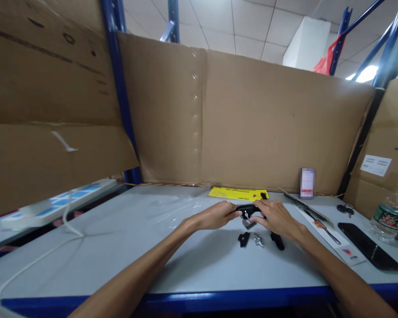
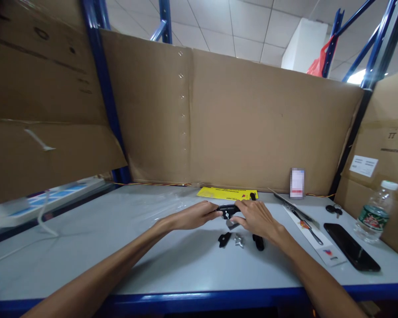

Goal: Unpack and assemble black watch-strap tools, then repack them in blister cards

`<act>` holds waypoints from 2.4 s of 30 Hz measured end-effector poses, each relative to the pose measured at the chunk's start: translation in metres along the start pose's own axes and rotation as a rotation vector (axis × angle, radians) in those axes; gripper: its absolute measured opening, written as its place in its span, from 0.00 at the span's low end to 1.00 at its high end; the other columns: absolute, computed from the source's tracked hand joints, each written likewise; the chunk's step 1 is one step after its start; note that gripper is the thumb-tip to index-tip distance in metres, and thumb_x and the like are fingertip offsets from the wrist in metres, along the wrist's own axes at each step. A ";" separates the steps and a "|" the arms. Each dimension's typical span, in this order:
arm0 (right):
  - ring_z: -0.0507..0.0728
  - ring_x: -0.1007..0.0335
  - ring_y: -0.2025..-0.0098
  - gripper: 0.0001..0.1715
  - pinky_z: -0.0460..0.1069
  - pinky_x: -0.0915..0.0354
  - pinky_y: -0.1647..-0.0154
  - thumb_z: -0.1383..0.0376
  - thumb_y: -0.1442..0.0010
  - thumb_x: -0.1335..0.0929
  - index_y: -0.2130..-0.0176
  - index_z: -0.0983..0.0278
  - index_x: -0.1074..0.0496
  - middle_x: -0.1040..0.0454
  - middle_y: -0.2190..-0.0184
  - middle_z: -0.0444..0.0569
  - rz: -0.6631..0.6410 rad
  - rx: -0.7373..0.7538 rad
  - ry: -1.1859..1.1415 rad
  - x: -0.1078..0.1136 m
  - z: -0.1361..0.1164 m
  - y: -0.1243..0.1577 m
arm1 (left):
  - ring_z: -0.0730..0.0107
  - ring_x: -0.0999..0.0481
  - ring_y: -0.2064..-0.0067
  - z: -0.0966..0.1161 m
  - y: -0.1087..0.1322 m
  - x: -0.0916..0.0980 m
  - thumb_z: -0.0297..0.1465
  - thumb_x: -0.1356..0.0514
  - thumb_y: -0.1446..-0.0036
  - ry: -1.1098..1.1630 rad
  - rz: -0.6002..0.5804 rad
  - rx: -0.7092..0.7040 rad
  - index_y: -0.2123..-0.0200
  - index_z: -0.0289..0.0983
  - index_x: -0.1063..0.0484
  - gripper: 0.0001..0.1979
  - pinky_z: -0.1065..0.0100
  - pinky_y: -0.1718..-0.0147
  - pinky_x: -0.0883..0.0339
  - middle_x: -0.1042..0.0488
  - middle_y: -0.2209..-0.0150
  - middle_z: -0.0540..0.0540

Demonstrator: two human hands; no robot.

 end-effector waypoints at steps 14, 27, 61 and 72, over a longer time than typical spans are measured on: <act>0.61 0.24 0.55 0.20 0.50 0.35 0.60 0.52 0.34 0.34 0.54 0.66 0.30 0.23 0.56 0.57 -0.026 0.031 0.180 -0.003 -0.005 -0.002 | 0.75 0.46 0.75 0.003 0.001 0.002 0.44 0.55 0.34 0.004 -0.003 -0.012 0.76 0.38 0.43 0.22 0.68 0.75 0.54 0.42 0.78 0.52; 0.62 0.24 0.56 0.19 0.50 0.36 0.61 0.53 0.34 0.33 0.54 0.66 0.31 0.22 0.56 0.56 -0.027 0.010 0.157 -0.006 -0.004 0.000 | 0.74 0.42 0.76 0.006 0.002 0.002 0.41 0.54 0.34 -0.026 -0.011 -0.005 0.74 0.37 0.39 0.19 0.68 0.75 0.54 0.37 0.77 0.51; 0.60 0.24 0.59 0.19 0.49 0.38 0.63 0.52 0.35 0.33 0.54 0.65 0.29 0.22 0.56 0.55 -0.017 0.009 0.084 -0.007 -0.001 -0.001 | 0.73 0.41 0.75 0.002 0.000 -0.002 0.44 0.55 0.34 0.027 -0.014 -0.006 0.73 0.36 0.36 0.22 0.68 0.74 0.50 0.36 0.77 0.50; 0.57 0.25 0.60 0.15 0.48 0.40 0.62 0.56 0.33 0.34 0.55 0.64 0.27 0.21 0.59 0.52 -0.022 0.050 -0.053 -0.005 0.002 -0.001 | 0.74 0.43 0.75 -0.004 0.000 -0.003 0.46 0.53 0.36 0.078 -0.044 0.026 0.75 0.37 0.39 0.22 0.69 0.76 0.52 0.39 0.77 0.51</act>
Point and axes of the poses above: each hand's wrist, its own y-axis away from the middle knuckle, its own x-axis out of the back of the hand, z = x × y, the point moved 8 cm from there along -y, towards the middle knuckle
